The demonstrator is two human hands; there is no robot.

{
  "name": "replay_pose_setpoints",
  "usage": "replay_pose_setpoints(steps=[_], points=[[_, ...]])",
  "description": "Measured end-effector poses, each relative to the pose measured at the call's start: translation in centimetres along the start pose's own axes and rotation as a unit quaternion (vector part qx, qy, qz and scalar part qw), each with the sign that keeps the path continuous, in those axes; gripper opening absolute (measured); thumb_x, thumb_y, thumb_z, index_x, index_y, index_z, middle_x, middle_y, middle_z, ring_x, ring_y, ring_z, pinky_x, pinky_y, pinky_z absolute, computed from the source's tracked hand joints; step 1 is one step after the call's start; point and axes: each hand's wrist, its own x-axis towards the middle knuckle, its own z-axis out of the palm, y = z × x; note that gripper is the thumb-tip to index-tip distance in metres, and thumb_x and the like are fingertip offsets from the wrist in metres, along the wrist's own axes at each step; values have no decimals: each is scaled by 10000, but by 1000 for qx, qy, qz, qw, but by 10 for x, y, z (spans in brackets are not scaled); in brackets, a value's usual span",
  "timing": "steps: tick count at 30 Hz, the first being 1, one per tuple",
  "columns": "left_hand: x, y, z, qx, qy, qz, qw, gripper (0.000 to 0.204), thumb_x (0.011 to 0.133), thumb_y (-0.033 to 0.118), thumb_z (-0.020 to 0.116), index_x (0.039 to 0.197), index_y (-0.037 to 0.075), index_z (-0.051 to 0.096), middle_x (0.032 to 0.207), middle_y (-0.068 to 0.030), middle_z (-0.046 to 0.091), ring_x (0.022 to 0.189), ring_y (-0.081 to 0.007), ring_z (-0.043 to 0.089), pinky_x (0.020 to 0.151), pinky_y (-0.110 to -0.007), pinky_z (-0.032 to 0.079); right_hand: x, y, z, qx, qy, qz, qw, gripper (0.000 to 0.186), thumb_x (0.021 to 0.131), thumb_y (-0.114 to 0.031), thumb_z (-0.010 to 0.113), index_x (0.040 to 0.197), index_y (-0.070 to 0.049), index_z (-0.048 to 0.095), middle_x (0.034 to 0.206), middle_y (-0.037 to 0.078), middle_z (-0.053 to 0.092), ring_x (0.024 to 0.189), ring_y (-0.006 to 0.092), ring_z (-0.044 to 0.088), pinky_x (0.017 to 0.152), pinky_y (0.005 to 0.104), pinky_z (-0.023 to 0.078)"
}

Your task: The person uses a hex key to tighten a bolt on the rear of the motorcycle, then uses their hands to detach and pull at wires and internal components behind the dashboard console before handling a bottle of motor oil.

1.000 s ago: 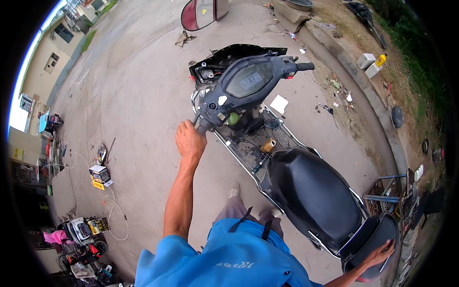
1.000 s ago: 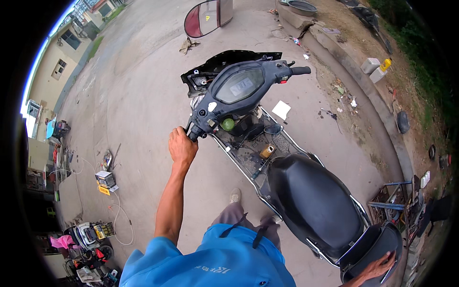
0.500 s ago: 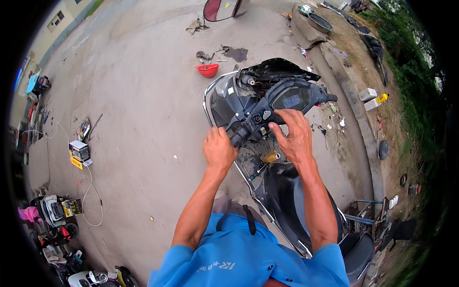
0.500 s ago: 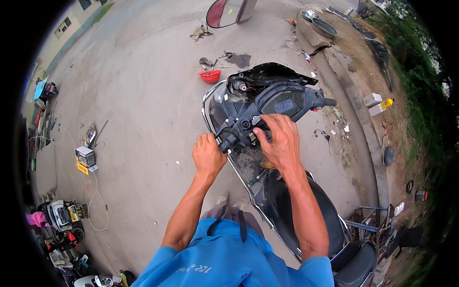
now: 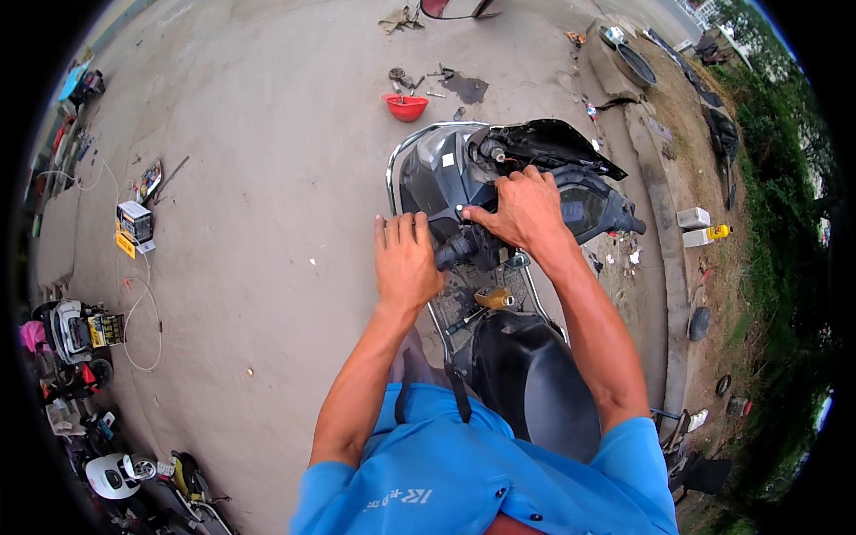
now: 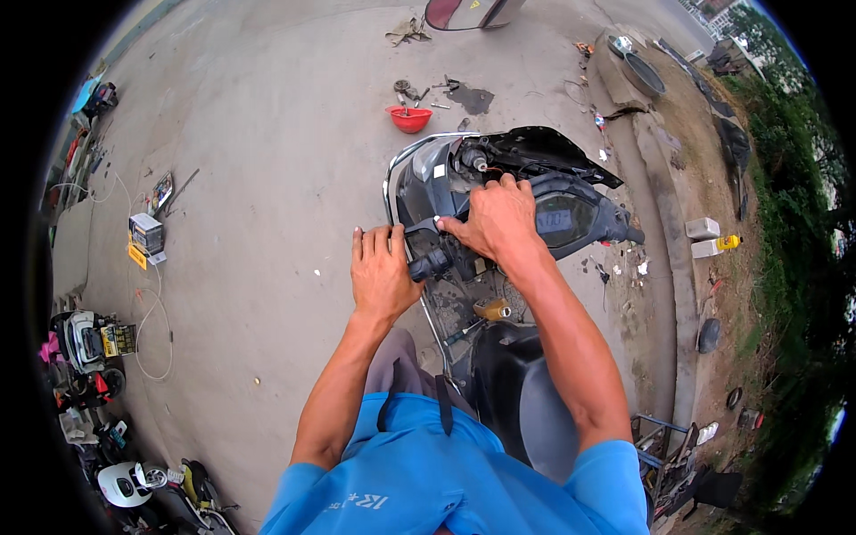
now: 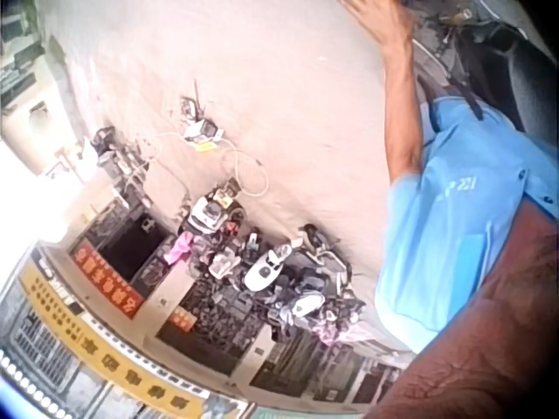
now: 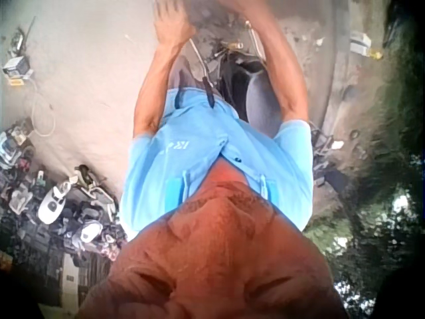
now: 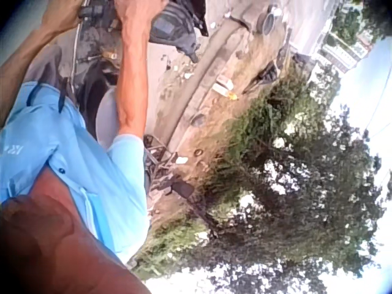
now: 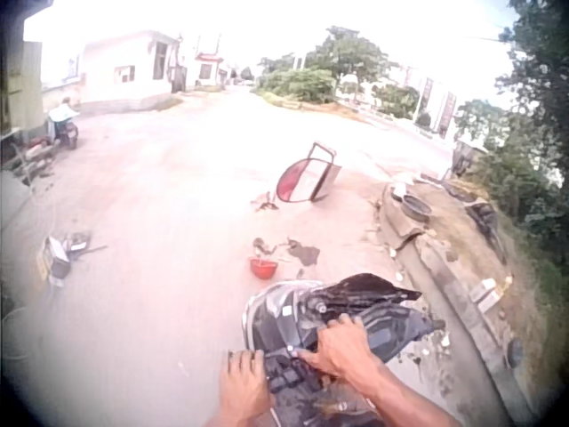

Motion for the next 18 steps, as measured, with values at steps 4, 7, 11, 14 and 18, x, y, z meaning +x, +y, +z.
replay_pose_setpoints(steps=[4, 7, 11, 14, 18], points=[[48, -15, -13, 13, -51, 80, 995, 798, 592, 229, 919, 1297, -3, 626, 1191, -158, 649, 1172, -345, 605, 1213, -530, 374, 30, 7, -22, 18, -94, 78, 992, 751, 789, -699, 768, 992, 23, 812, 1049, 236, 771, 1108, 389, 680, 1009, 504, 485], [62, -14, -16, 20, -89, 104, 990, 790, 596, 210, 914, 1297, -4, 620, 1177, -158, 640, 1158, -350, 602, 1201, -533, 393, 47, 14, -35, 32, -168, 121, 978, 749, 789, -702, 771, 991, 18, 812, 1041, 242, 780, 1083, 404, 723, 1017, 535, 493], [52, -9, -20, -7, -91, 79, 993, 824, 629, 190, 905, 1351, -15, 567, 1300, -175, 594, 1278, -370, 549, 1221, -557, 355, 52, 9, -33, 25, -211, 125, 969, 649, 798, -628, 781, 993, -10, 822, 1042, 221, 786, 1063, 398, 735, 1046, 550, 470], [55, -4, -24, -9, -127, 59, 990, 908, 642, 216, 920, 1414, -29, 509, 1398, -196, 549, 1380, -376, 484, 1244, -589, 292, 44, 11, -24, 26, -152, 99, 983, 569, 768, -502, 777, 910, 49, 783, 887, 262, 762, 914, 425, 745, 937, 581, 501], [55, -7, -28, -28, -153, 62, 986, 935, 650, 222, 922, 1434, -45, 488, 1410, -210, 542, 1392, -379, 475, 1252, -592, 272, 47, 11, -32, 56, -186, 142, 971, 551, 748, -475, 770, 946, 38, 796, 898, 261, 767, 950, 434, 745, 1017, 566, 480]])
